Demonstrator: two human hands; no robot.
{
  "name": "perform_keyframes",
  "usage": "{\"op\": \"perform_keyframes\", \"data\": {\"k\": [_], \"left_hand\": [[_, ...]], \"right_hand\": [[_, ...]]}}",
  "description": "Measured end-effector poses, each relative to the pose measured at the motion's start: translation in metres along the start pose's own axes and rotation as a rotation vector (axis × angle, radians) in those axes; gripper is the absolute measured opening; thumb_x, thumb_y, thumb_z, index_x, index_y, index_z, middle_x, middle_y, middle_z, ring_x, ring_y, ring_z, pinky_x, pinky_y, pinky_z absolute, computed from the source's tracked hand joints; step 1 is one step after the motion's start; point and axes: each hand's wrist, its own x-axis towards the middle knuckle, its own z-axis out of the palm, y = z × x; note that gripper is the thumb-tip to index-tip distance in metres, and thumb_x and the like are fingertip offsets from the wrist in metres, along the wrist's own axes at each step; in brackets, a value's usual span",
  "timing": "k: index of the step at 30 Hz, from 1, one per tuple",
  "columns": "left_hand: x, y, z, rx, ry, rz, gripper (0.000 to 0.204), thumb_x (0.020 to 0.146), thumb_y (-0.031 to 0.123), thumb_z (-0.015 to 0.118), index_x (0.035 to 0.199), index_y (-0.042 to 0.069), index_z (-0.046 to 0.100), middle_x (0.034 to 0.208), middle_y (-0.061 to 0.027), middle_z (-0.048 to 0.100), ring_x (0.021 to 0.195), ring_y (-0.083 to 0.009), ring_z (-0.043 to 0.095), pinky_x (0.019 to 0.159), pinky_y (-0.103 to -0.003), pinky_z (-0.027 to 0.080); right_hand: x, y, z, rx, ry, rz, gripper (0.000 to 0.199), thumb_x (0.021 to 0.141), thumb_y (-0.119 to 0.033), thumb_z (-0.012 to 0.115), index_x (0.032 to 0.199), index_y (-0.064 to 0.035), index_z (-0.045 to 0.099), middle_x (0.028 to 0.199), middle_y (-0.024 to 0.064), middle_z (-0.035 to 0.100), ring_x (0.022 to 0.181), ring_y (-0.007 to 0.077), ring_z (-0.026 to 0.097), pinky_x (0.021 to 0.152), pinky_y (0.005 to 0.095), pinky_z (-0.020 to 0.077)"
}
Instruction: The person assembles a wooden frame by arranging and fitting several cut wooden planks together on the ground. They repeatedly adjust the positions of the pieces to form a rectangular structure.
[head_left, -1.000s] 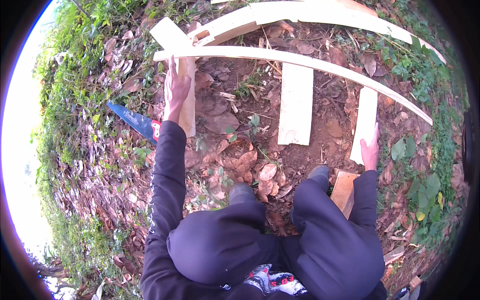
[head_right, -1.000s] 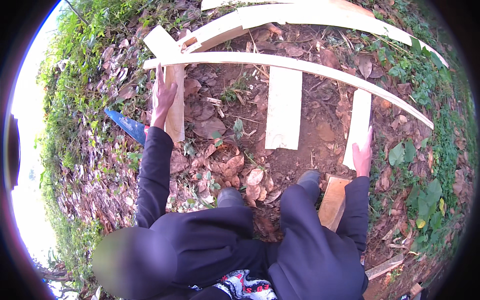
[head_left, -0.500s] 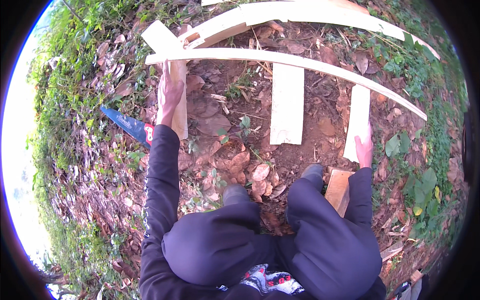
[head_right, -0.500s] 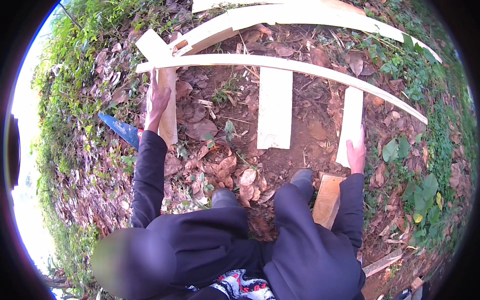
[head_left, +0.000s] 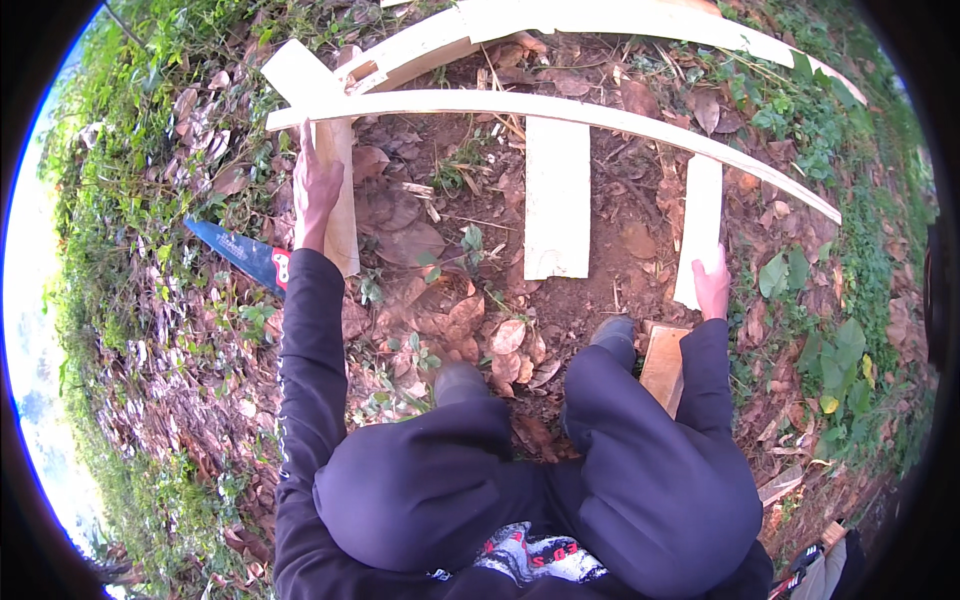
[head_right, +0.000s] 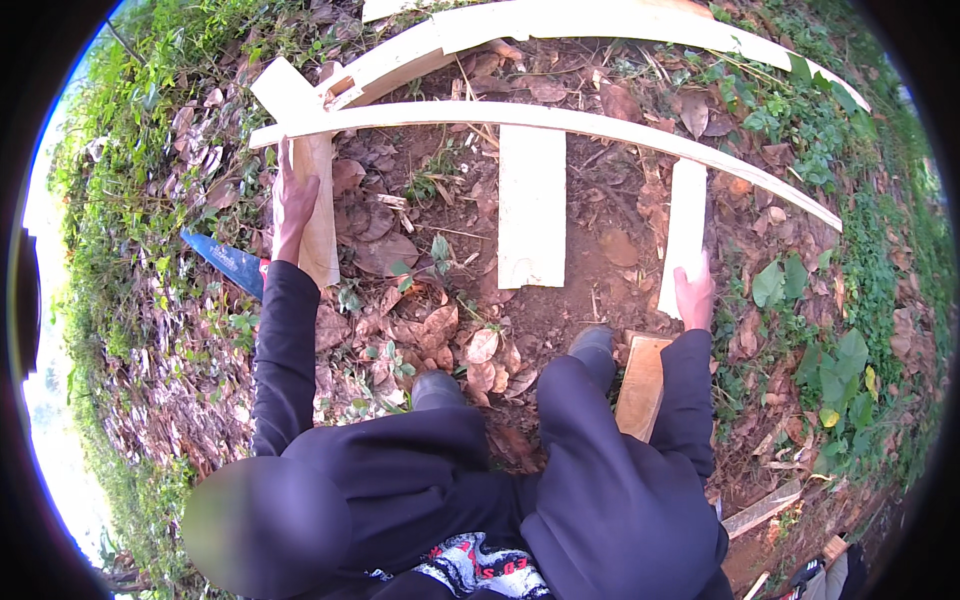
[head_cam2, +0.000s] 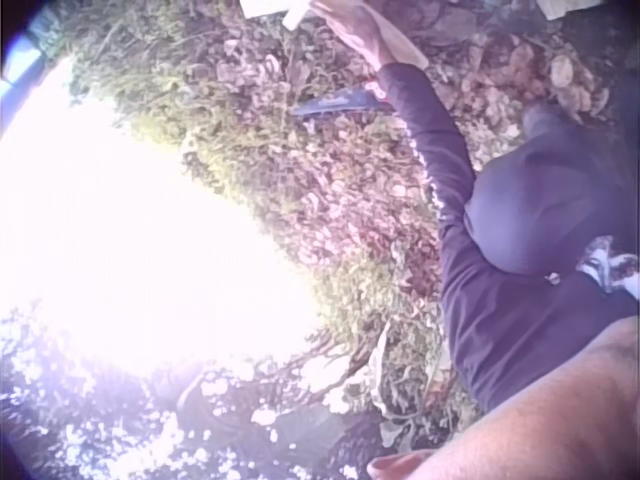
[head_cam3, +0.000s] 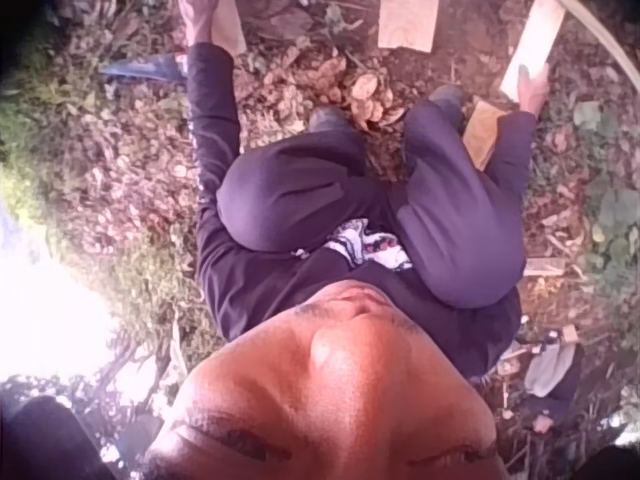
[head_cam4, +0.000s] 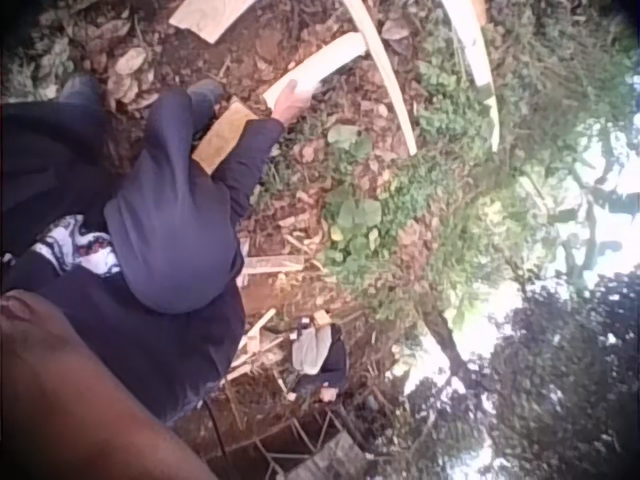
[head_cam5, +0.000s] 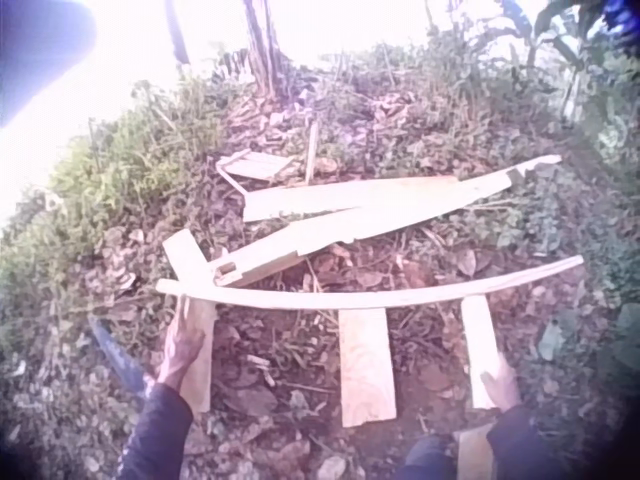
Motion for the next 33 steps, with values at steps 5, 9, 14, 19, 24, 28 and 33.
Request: {"op": "perform_keyframes", "data": {"k": [5,9,14,19,24,28,33], "left_hand": [[-0.001,0.009,0.005,0.009,-0.088,-0.132,0.097,0.080,0.007,0.062,0.162,0.018,0.012,0.151,-0.0272,0.044,0.123,-0.0481,0.056,0.103,-0.050,0.046],[-0.001,0.008,0.004,0.034,-0.100,-0.120,0.098,0.080,0.010,0.063,0.162,0.020,0.011,0.150,-0.0272,0.046,0.110,-0.0477,0.063,0.095,-0.051,0.050],[-0.002,0.004,0.003,0.057,-0.123,-0.178,0.099,0.080,0.011,0.063,0.162,0.021,0.010,0.147,-0.0270,0.049,0.100,-0.0475,0.066,0.089,-0.051,0.053],[-0.002,-0.003,0.008,0.063,0.007,0.006,0.096,0.083,0.013,0.062,0.162,0.021,0.009,0.107,-0.0325,0.066,0.093,-0.0502,0.064,0.088,-0.056,0.050],[-0.003,-0.002,0.006,0.039,0.012,0.011,0.094,0.083,0.012,0.062,0.162,0.020,0.012,0.103,-0.0323,0.067,0.090,-0.0488,0.065,0.083,-0.054,0.051],[-0.004,0.011,0.003,0.042,-0.060,-0.083,0.094,0.082,0.011,0.061,0.161,0.017,0.012,0.103,-0.0324,0.066,0.090,-0.0485,0.065,0.082,-0.053,0.051],[-0.003,0.009,0.001,0.036,-0.027,-0.057,0.094,0.081,0.012,0.062,0.161,0.015,0.012,0.117,-0.0330,0.063,0.103,-0.0496,0.063,0.091,-0.054,0.050]], "right_hand": [[0.003,0.018,0.002,0.002,0.075,-0.058,0.058,0.090,-0.018,0.062,0.142,0.0013,0.047,0.121,0.0246,0.067,0.115,0.0349,0.065,0.099,0.0405,0.0473],[0.009,0.031,0.006,0.012,0.103,-0.096,0.057,0.089,-0.018,0.063,0.140,0.0028,0.048,0.121,0.0247,0.066,0.116,0.0349,0.064,0.099,0.0403,0.0470],[0.002,0.016,0.006,0.015,0.067,-0.044,0.057,0.089,-0.018,0.063,0.139,0.0032,0.048,0.120,0.0253,0.067,0.113,0.0364,0.064,0.098,0.0407,0.0473],[0.005,0.020,0.006,0.023,0.071,-0.049,0.058,0.088,-0.018,0.063,0.139,0.0038,0.047,0.119,0.0257,0.067,0.113,0.0376,0.064,0.098,0.0410,0.0476],[0.003,0.012,0.004,0.042,0.073,-0.101,0.058,0.088,-0.019,0.063,0.139,0.0039,0.047,0.120,0.0260,0.067,0.114,0.0377,0.064,0.098,0.0408,0.0477],[0.004,0.023,0.006,0.004,0.088,-0.073,0.059,0.088,-0.019,0.064,0.140,0.0042,0.047,0.122,0.0260,0.066,0.116,0.0370,0.064,0.099,0.0408,0.0475],[-0.002,0.007,0.000,0.021,0.033,-0.040,0.065,0.089,-0.019,0.063,0.147,0.0032,0.042,0.128,0.0264,0.064,0.121,0.0360,0.061,0.102,0.0401,0.0457]]}}
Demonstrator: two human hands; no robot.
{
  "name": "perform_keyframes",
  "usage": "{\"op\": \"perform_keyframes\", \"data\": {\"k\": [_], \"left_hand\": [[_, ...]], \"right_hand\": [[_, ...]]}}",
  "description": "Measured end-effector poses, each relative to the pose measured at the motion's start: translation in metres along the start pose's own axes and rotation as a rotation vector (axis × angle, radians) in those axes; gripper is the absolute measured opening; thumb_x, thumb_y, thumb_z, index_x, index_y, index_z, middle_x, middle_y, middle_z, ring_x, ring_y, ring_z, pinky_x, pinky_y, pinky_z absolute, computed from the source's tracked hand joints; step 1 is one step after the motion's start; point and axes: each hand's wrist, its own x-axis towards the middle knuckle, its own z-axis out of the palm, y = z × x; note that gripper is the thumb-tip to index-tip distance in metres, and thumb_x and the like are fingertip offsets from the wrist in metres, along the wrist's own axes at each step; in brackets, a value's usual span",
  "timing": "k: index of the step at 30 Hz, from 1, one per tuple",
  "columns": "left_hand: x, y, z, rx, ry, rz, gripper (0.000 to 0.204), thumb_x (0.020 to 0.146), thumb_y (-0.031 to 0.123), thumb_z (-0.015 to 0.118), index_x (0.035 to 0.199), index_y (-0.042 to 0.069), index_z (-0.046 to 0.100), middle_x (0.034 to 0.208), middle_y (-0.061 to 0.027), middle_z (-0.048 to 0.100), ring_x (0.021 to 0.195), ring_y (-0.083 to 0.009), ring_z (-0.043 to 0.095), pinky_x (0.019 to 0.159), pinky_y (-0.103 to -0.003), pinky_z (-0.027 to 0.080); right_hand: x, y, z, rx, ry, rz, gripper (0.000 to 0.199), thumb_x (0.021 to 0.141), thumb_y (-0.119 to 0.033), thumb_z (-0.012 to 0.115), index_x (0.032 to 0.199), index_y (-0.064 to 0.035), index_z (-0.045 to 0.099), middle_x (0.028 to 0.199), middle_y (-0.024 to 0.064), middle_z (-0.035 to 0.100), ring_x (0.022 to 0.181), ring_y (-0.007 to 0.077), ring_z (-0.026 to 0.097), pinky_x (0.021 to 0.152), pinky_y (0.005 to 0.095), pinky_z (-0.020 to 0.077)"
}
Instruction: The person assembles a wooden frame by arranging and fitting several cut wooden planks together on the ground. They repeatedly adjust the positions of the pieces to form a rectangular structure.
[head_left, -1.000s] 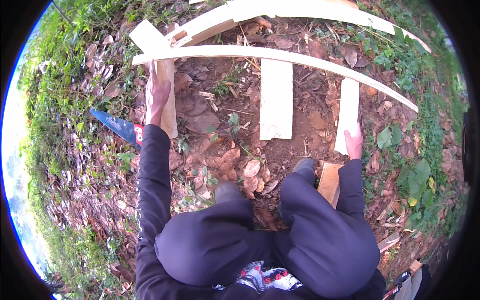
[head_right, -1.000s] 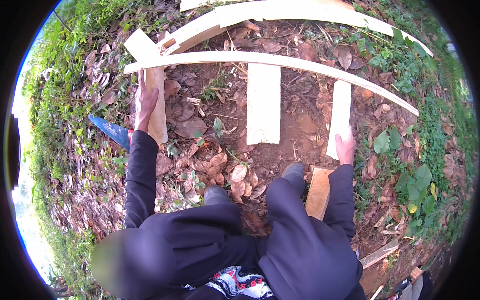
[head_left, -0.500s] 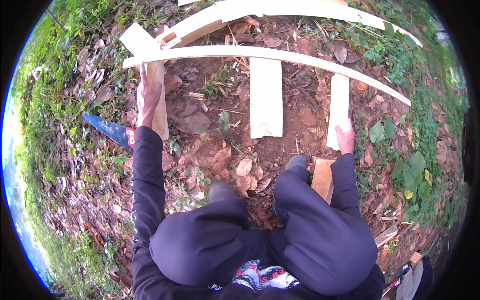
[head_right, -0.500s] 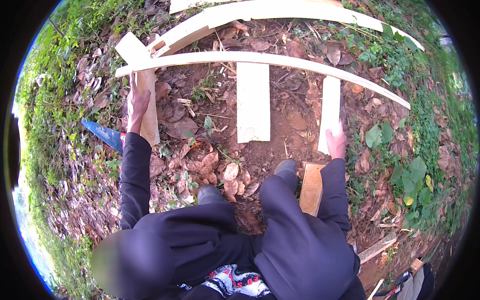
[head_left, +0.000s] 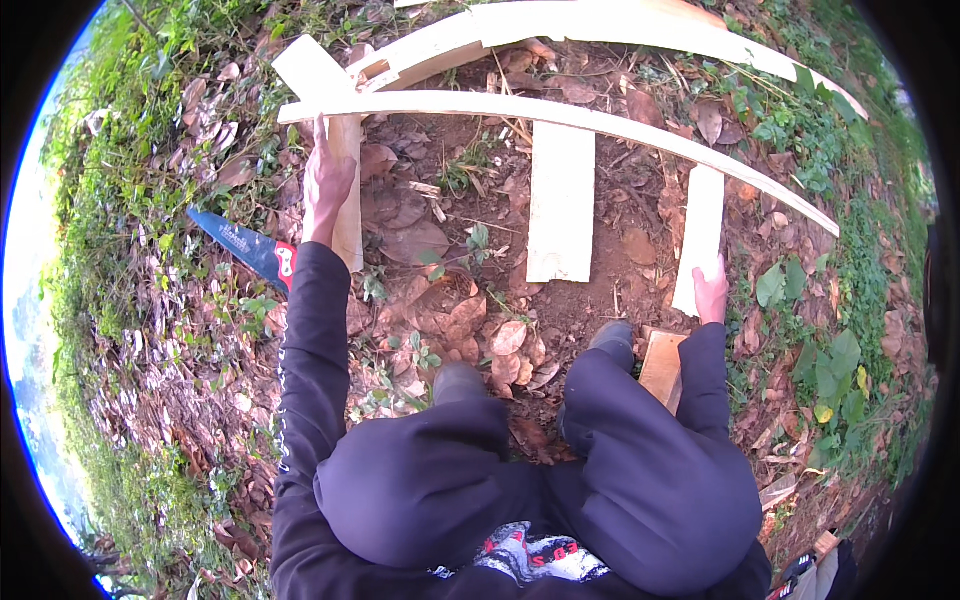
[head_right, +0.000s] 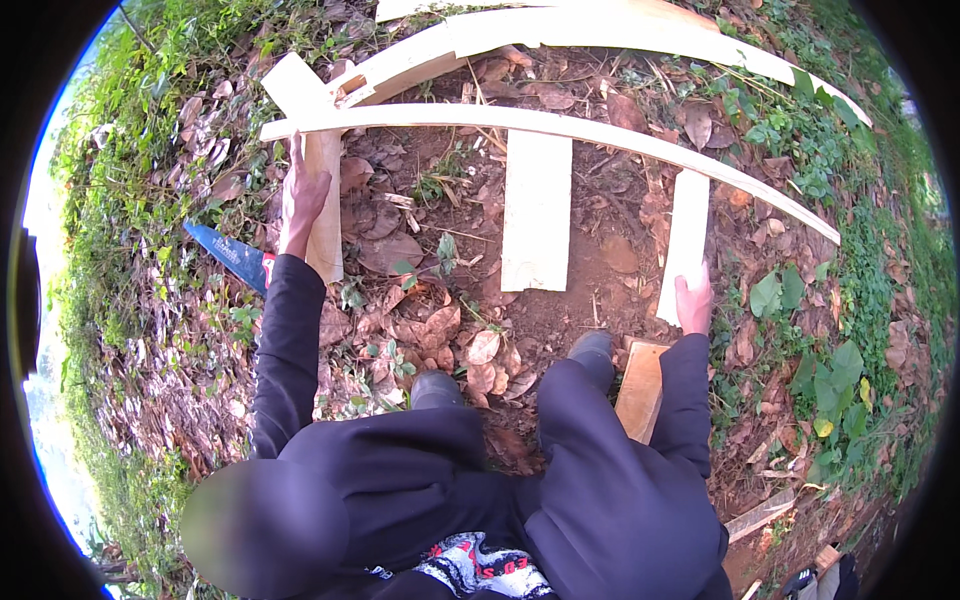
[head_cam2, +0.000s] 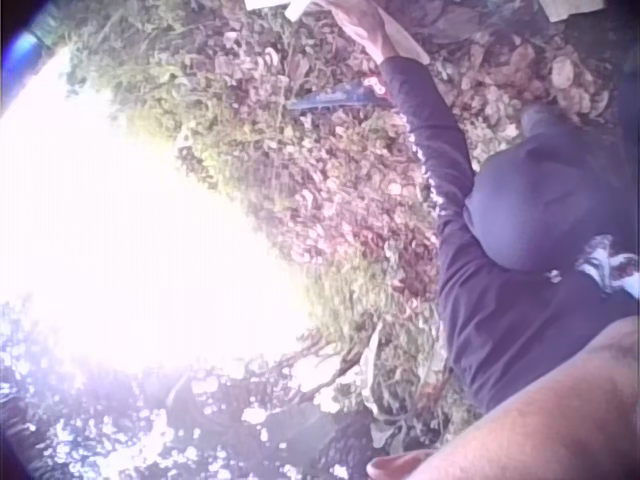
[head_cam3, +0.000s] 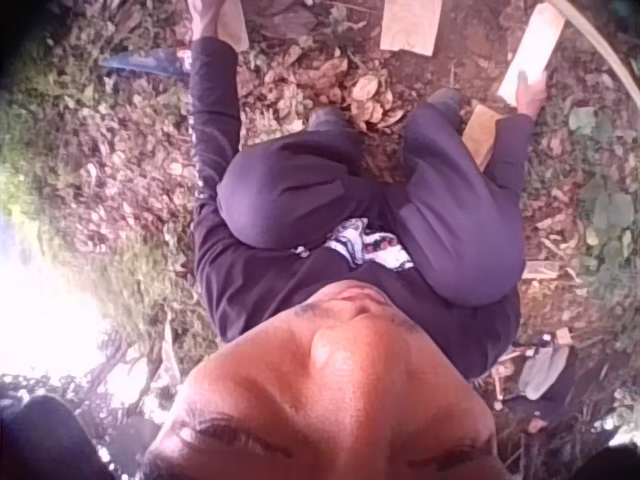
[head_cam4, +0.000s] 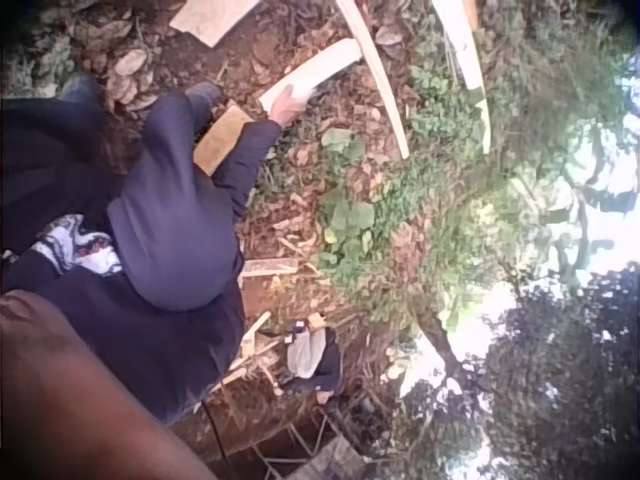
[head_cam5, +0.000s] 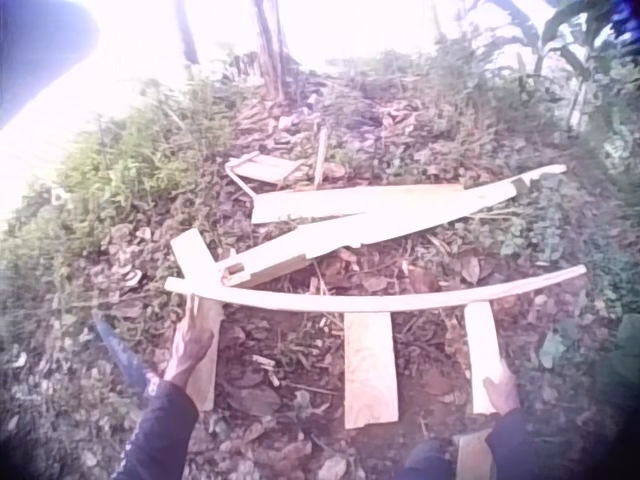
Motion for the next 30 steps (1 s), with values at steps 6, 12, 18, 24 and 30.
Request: {"op": "perform_keyframes", "data": {"k": [6,12,18,24,30], "left_hand": [[0.004,-0.004,0.002,-0.029,0.011,-0.023,0.091,0.082,0.014,0.065,0.159,0.015,0.017,0.131,-0.0346,0.057,0.117,-0.0500,0.059,0.098,-0.052,0.048],[0.025,0.008,0.004,-0.045,0.067,-0.192,0.065,0.098,0.038,0.055,0.148,0.006,0.029,0.134,-0.0379,0.053,0.119,-0.0530,0.056,0.101,-0.054,0.045],[0.032,0.024,0.007,-0.175,0.066,-0.333,0.063,0.102,0.041,0.053,0.150,0.008,0.029,0.136,-0.0373,0.052,0.122,-0.0515,0.056,0.102,-0.052,0.045],[0.031,0.020,0.015,-0.121,0.035,-0.133,0.070,0.105,0.049,0.043,0.159,0.009,0.024,0.152,-0.0270,0.043,0.140,-0.0434,0.043,0.114,-0.046,0.038],[0.032,0.011,0.025,-0.069,0.097,-0.070,0.070,0.104,0.053,0.041,0.156,0.007,0.035,0.151,-0.0238,0.046,0.137,-0.0398,0.047,0.111,-0.045,0.041]], "right_hand": [[0.002,0.007,0.002,-0.046,0.015,-0.010,0.068,0.088,-0.021,0.063,0.148,0.0036,0.040,0.130,0.0267,0.062,0.123,0.0370,0.060,0.103,0.0410,0.0447],[0.000,-0.005,0.003,-0.046,-0.032,0.056,0.069,0.088,-0.022,0.064,0.147,0.0037,0.041,0.133,0.0272,0.060,0.125,0.0382,0.058,0.105,0.0415,0.0438],[0.006,0.018,0.004,-0.086,0.024,-0.022,0.071,0.088,-0.024,0.065,0.148,0.0054,0.039,0.134,0.0280,0.060,0.126,0.0374,0.058,0.106,0.0406,0.0432],[0.004,0.008,0.003,-0.105,-0.018,0.035,0.074,0.089,-0.027,0.066,0.149,0.0056,0.038,0.136,0.0278,0.059,0.129,0.0355,0.057,0.107,0.0395,0.0421],[0.001,-0.007,-0.007,-0.082,-0.096,0.074,0.067,0.095,-0.033,0.057,0.149,0.0024,0.040,0.132,0.0284,0.060,0.127,0.0380,0.057,0.105,0.0419,0.0431]]}}
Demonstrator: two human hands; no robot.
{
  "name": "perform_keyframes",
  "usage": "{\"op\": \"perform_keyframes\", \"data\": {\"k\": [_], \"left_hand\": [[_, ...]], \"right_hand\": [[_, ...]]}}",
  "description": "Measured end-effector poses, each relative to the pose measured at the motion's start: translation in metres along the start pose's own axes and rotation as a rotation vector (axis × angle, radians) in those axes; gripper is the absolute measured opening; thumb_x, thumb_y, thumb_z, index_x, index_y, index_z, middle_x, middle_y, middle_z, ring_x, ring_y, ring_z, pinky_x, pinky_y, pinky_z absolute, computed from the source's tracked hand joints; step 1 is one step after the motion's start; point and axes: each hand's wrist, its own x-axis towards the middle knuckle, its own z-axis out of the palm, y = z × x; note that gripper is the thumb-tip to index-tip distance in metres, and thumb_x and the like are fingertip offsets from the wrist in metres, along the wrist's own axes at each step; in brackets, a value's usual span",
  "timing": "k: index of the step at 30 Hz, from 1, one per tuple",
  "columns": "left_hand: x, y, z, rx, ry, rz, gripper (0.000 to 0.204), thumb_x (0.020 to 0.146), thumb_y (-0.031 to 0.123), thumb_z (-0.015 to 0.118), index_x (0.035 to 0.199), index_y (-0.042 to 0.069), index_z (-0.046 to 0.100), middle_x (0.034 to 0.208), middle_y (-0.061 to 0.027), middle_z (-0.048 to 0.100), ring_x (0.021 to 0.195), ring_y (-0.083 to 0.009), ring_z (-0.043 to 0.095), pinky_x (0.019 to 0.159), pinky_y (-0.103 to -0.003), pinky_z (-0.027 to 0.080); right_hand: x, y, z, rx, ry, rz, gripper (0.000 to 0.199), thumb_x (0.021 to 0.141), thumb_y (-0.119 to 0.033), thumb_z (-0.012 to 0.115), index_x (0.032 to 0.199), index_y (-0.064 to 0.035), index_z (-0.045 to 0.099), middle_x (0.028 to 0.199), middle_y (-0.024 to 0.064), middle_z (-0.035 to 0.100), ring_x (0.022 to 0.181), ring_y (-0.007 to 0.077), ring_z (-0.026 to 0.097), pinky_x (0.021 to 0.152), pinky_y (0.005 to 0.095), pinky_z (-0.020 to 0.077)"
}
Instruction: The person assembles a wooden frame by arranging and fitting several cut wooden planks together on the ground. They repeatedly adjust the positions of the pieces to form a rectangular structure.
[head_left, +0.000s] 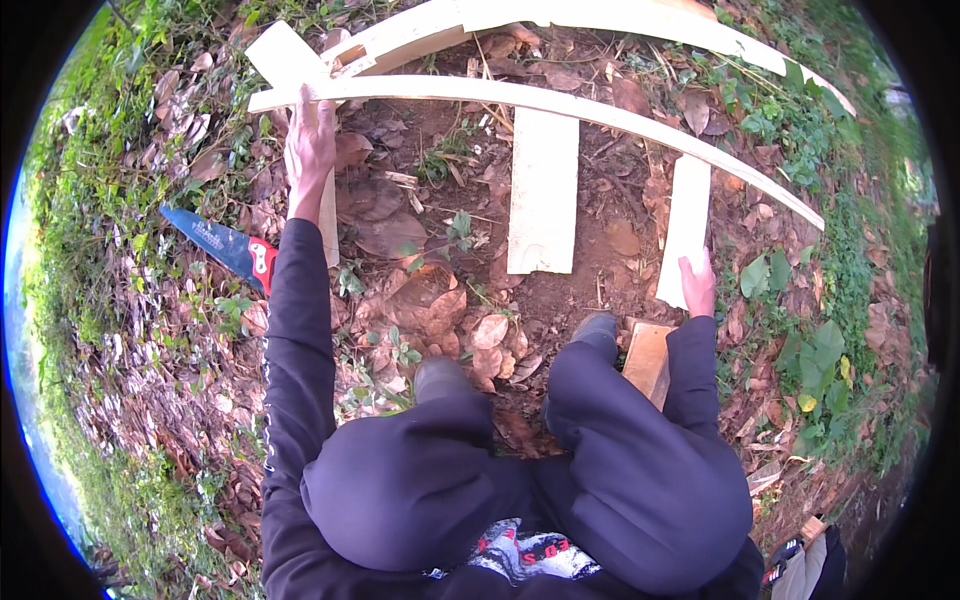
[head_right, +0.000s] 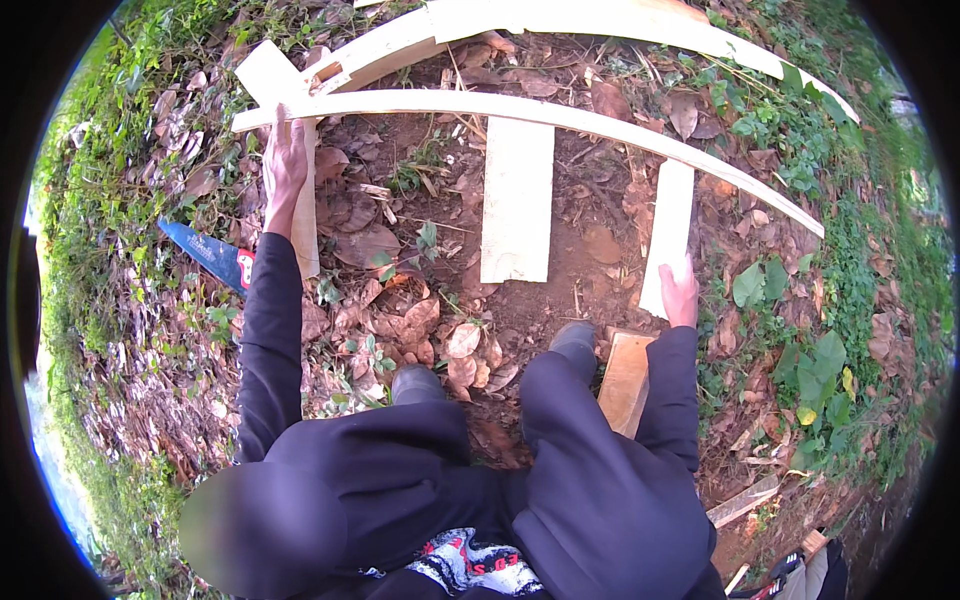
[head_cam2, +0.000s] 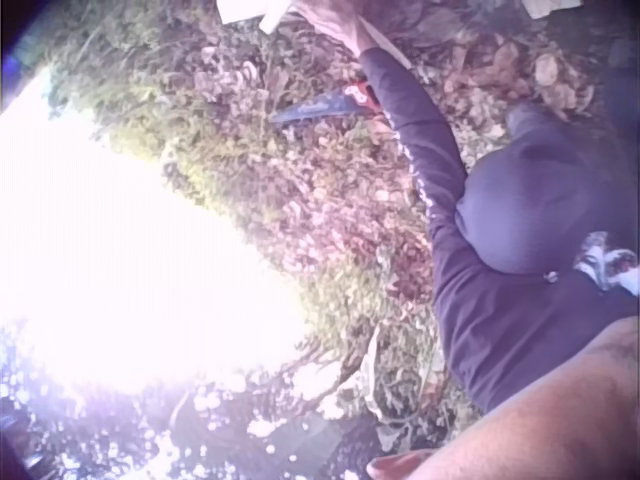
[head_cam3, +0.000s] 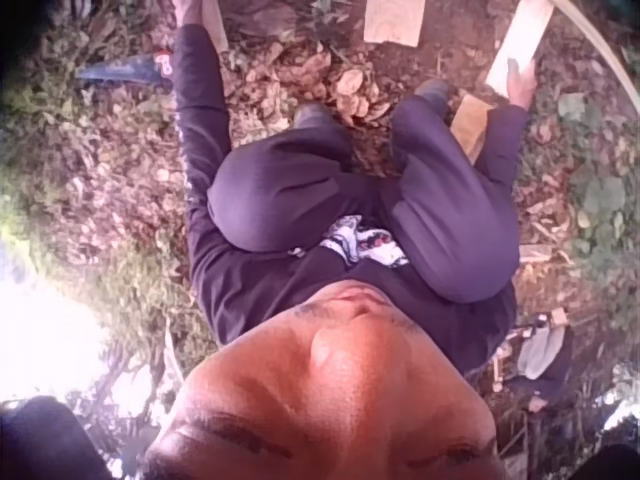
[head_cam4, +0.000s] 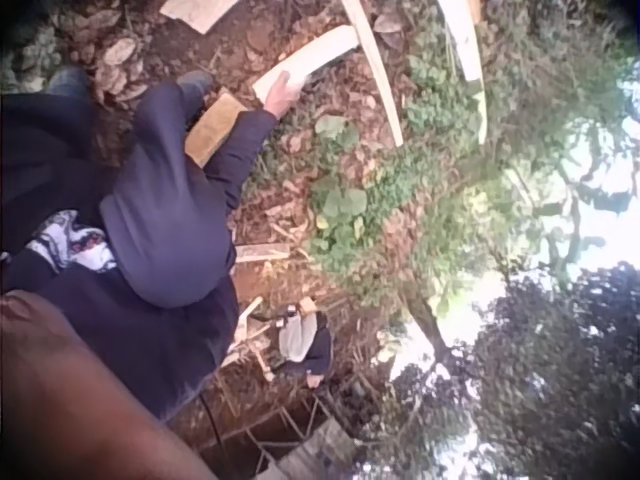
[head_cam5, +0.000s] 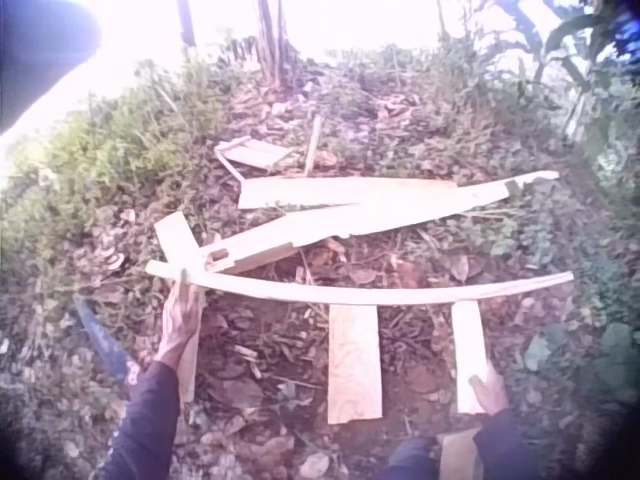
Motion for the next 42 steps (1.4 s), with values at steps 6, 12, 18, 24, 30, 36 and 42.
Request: {"op": "perform_keyframes", "data": {"k": [6,12,18,24,30,36,42], "left_hand": [[0.000,-0.003,0.003,0.043,-0.018,0.006,0.066,0.106,0.046,0.042,0.155,0.003,0.034,0.152,-0.0236,0.045,0.138,-0.0399,0.046,0.112,-0.044,0.039],[0.003,-0.012,-0.002,0.046,0.002,0.038,0.066,0.105,0.045,0.044,0.155,0.003,0.034,0.148,-0.0267,0.048,0.135,-0.0406,0.049,0.111,-0.045,0.040],[-0.003,0.009,-0.001,0.050,-0.015,0.022,0.067,0.104,0.045,0.047,0.155,0.004,0.034,0.146,-0.0271,0.050,0.132,-0.0408,0.052,0.109,-0.045,0.042],[-0.002,-0.001,-0.004,0.072,-0.023,-0.033,0.068,0.104,0.047,0.048,0.156,0.006,0.033,0.147,-0.0266,0.049,0.135,-0.0406,0.050,0.111,-0.045,0.040],[-0.001,0.000,-0.003,0.054,-0.046,-0.033,0.071,0.103,0.051,0.048,0.157,0.006,0.032,0.150,-0.0251,0.047,0.138,-0.0411,0.047,0.113,-0.045,0.038],[-0.004,0.006,0.000,0.070,-0.061,-0.059,0.071,0.103,0.054,0.045,0.157,0.010,0.032,0.148,-0.0242,0.049,0.134,-0.0416,0.051,0.111,-0.046,0.041],[-0.003,0.010,0.001,0.049,-0.072,-0.108,0.066,0.105,0.050,0.045,0.158,0.013,0.032,0.146,-0.0244,0.052,0.132,-0.0419,0.053,0.109,-0.047,0.043]], "right_hand": [[0.000,0.003,-0.022,-0.077,0.110,-0.203,0.055,0.104,-0.033,0.046,0.150,-0.0038,0.041,0.132,0.0278,0.060,0.124,0.0405,0.058,0.103,0.0446,0.0452],[0.080,-0.026,-0.085,-0.362,0.244,-0.464,0.068,0.094,-0.023,0.062,0.154,-0.0079,0.034,0.151,0.0240,0.043,0.141,0.0391,0.041,0.119,0.0460,0.0320],[0.166,-0.063,-0.100,-0.555,0.115,-0.683,0.090,0.078,-0.005,0.075,0.156,-0.0121,0.030,0.152,0.0206,0.043,0.142,0.0384,0.040,0.121,0.0446,0.0319],[0.199,-0.059,-0.081,-0.526,-0.052,-0.674,0.065,0.080,-0.002,0.073,0.141,-0.0057,0.050,0.137,0.0168,0.057,0.128,0.0366,0.053,0.111,0.0421,0.0422],[0.208,-0.053,-0.086,-0.512,-0.052,-0.685,0.050,0.086,-0.008,0.072,0.133,-0.0013,0.055,0.122,0.0181,0.062,0.115,0.0385,0.058,0.101,0.0450,0.0449],[0.155,-0.060,-0.140,-0.579,0.003,-0.787,0.046,0.088,-0.008,0.070,0.131,0.0005,0.057,0.120,0.0164,0.061,0.113,0.0361,0.056,0.101,0.0428,0.0445],[0.039,-0.049,-0.166,-0.637,-0.019,-0.706,0.047,0.088,-0.008,0.070,0.132,0.0001,0.058,0.118,0.0174,0.059,0.112,0.0352,0.055,0.100,0.0411,0.0459]]}}
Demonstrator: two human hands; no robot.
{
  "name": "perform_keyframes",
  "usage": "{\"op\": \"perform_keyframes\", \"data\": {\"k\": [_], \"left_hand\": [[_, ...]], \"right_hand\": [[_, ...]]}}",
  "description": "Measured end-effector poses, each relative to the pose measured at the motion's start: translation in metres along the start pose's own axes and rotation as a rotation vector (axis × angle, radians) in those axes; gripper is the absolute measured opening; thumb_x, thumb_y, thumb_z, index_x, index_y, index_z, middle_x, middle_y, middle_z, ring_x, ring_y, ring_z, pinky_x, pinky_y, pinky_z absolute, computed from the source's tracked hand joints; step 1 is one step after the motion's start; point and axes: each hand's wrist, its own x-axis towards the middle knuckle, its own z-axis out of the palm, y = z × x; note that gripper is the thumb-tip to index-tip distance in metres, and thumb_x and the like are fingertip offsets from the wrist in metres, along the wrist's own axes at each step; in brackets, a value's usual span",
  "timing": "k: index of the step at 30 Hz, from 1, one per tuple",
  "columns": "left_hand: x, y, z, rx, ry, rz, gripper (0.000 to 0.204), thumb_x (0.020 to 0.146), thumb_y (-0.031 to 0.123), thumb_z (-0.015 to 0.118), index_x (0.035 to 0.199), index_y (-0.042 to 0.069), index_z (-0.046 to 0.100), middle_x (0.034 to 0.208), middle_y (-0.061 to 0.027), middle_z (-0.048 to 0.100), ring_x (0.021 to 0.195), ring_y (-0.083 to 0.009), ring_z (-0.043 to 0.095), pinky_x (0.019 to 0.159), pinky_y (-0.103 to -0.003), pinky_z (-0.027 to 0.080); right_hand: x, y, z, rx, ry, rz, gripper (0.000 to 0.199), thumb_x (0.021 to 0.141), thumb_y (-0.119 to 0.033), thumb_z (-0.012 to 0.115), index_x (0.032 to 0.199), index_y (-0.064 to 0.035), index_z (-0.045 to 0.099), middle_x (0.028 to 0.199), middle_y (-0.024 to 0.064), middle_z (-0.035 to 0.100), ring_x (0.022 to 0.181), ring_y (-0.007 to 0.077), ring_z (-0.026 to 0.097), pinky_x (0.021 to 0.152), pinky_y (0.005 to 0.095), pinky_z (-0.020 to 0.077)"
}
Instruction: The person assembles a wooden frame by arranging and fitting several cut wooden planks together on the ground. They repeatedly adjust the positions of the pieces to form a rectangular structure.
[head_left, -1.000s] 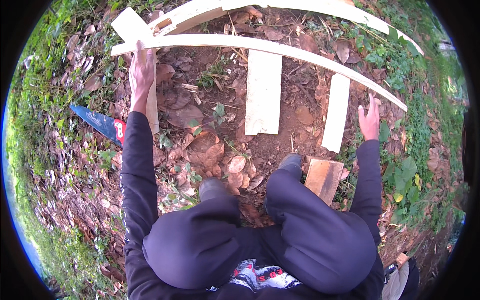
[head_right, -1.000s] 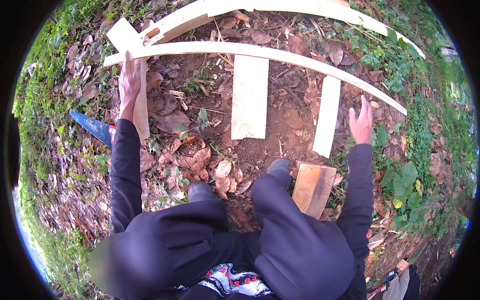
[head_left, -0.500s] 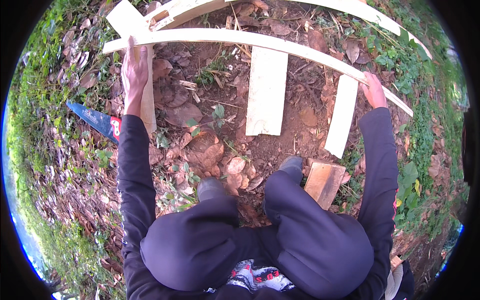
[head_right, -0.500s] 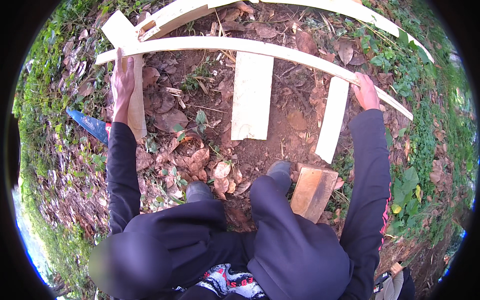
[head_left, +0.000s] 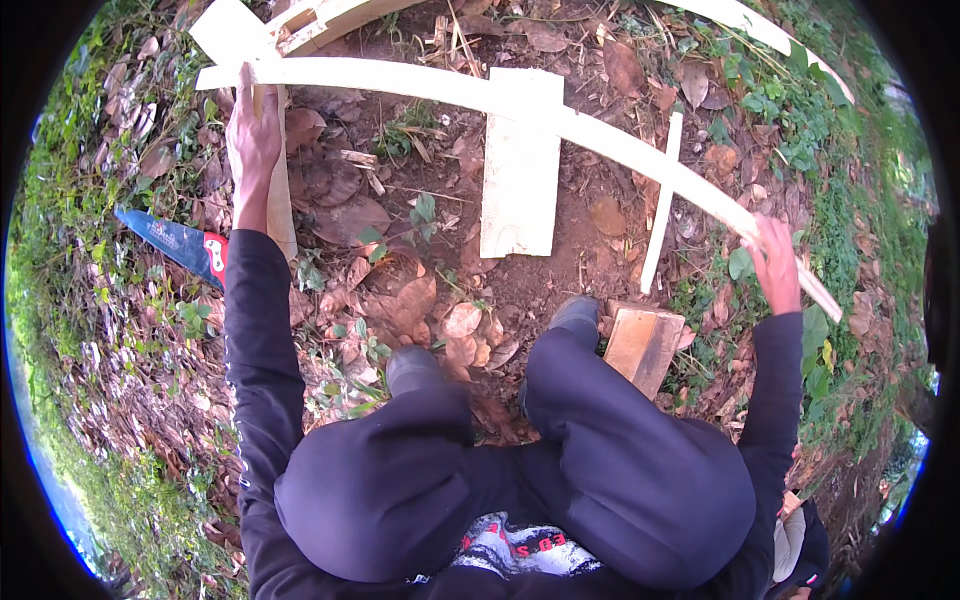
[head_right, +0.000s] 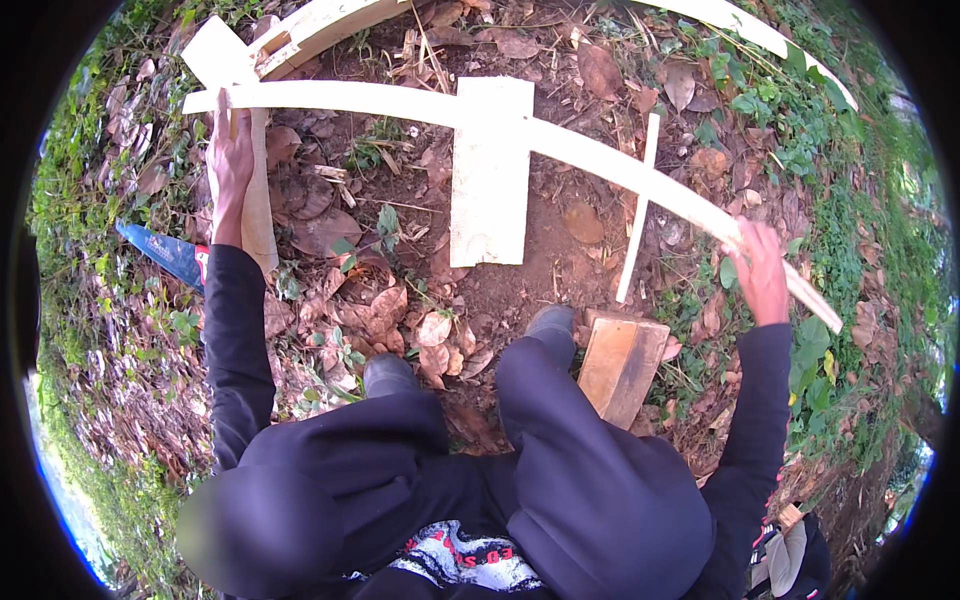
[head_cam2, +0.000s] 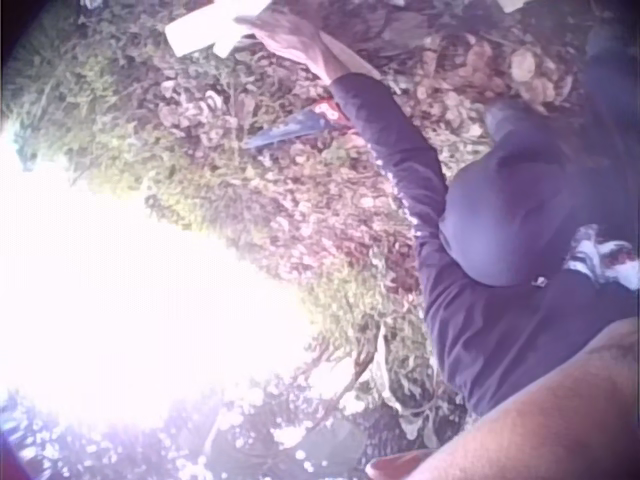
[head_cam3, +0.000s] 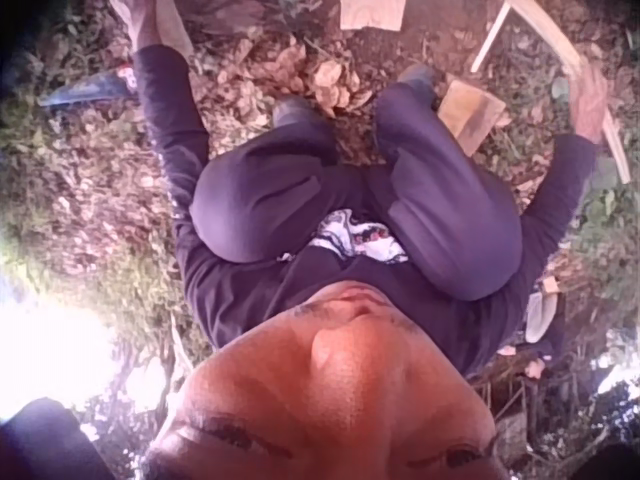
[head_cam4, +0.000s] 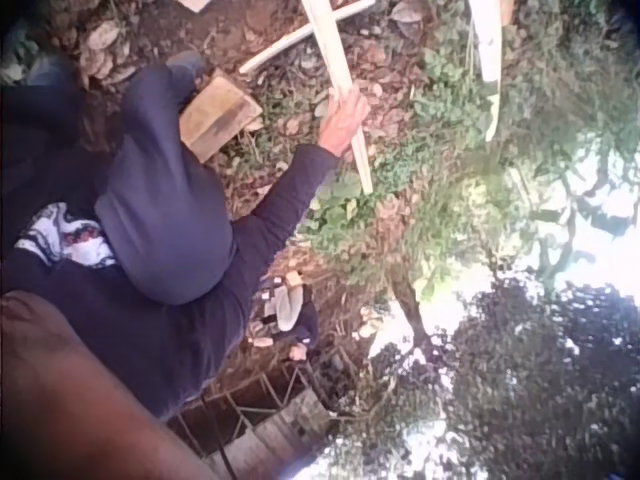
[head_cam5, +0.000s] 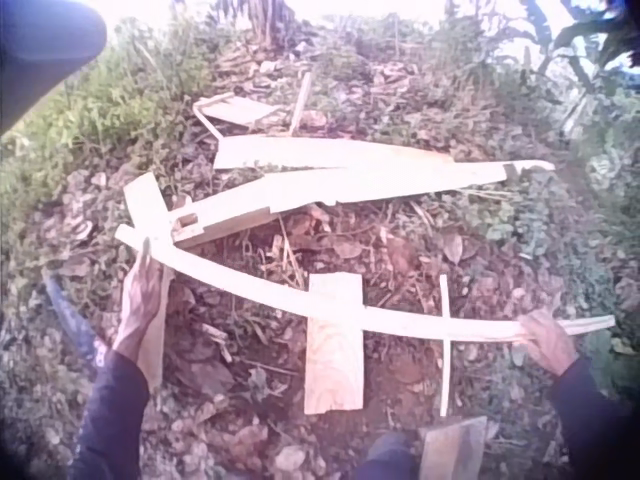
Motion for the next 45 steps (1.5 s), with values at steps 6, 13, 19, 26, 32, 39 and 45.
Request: {"op": "perform_keyframes", "data": {"k": [6,13,19,26,32,39,45], "left_hand": [[0.000,-0.010,0.005,-0.058,-0.010,0.051,0.061,0.104,0.038,0.049,0.158,0.014,0.031,0.142,-0.0240,0.055,0.127,-0.0411,0.057,0.106,-0.047,0.045],[0.001,-0.011,0.007,-0.121,-0.027,0.031,0.064,0.099,0.033,0.043,0.158,0.012,0.032,0.141,-0.0247,0.057,0.127,-0.0411,0.057,0.107,-0.046,0.045],[-0.002,-0.006,0.008,-0.032,0.028,0.048,0.077,0.099,0.062,0.040,0.160,0.017,0.028,0.153,-0.0263,0.043,0.138,-0.0427,0.047,0.114,-0.050,0.038],[-0.008,-0.003,0.007,-0.020,0.107,0.148,0.073,0.100,0.052,0.051,0.153,0.004,0.038,0.160,-0.0351,0.018,0.149,-0.0491,0.021,0.122,-0.051,0.023],[-0.003,-0.003,0.005,-0.020,0.088,0.138,0.072,0.100,0.047,0.054,0.154,0.002,0.037,0.162,-0.0334,0.014,0.151,-0.0473,0.016,0.122,-0.048,0.024],[0.002,-0.017,0.008,0.032,0.082,0.126,0.076,0.099,0.060,0.046,0.158,0.012,0.033,0.164,-0.0297,0.010,0.152,-0.0457,0.016,0.120,-0.053,0.029],[0.000,-0.011,0.006,-0.007,0.066,0.102,0.078,0.098,0.059,0.049,0.157,0.010,0.033,0.164,-0.0305,0.012,0.152,-0.0455,0.016,0.122,-0.049,0.023]], "right_hand": [[-0.077,-0.063,0.037,0.141,-0.138,0.197,0.044,0.091,-0.011,0.066,0.133,0.0010,0.058,0.114,0.0154,0.060,0.107,0.0293,0.057,0.098,0.0410,0.0491],[-0.122,-0.118,0.085,0.359,-0.160,0.228,0.043,0.086,-0.010,0.071,0.126,0.0014,0.060,0.114,0.0173,0.060,0.108,0.0362,0.054,0.096,0.0433,0.0456],[-0.126,-0.118,0.105,0.360,-0.102,0.272,0.046,0.084,-0.014,0.074,0.125,0.0008,0.060,0.114,0.0170,0.061,0.109,0.0369,0.055,0.097,0.0434,0.0451],[-0.125,-0.113,0.109,0.544,-0.080,0.293,0.056,0.081,-0.017,0.076,0.131,-0.0004,0.057,0.118,0.0194,0.061,0.113,0.0370,0.059,0.100,0.0431,0.0454],[-0.081,-0.086,0.115,0.561,-0.015,0.331,0.036,0.095,-0.018,0.061,0.127,0.0004,0.060,0.110,0.0175,0.063,0.106,0.0304,0.062,0.095,0.0407,0.0482],[0.054,-0.072,0.181,0.360,-0.135,0.390,0.059,0.084,-0.037,0.075,0.131,-0.0075,0.057,0.115,0.0222,0.063,0.117,0.0367,0.061,0.098,0.0434,0.0494],[0.093,-0.139,0.176,0.098,-0.258,0.630,0.109,0.069,-0.066,0.078,0.143,0.0050,0.040,0.137,0.0325,0.045,0.125,0.0498,0.052,0.103,0.0544,0.0450]]}}
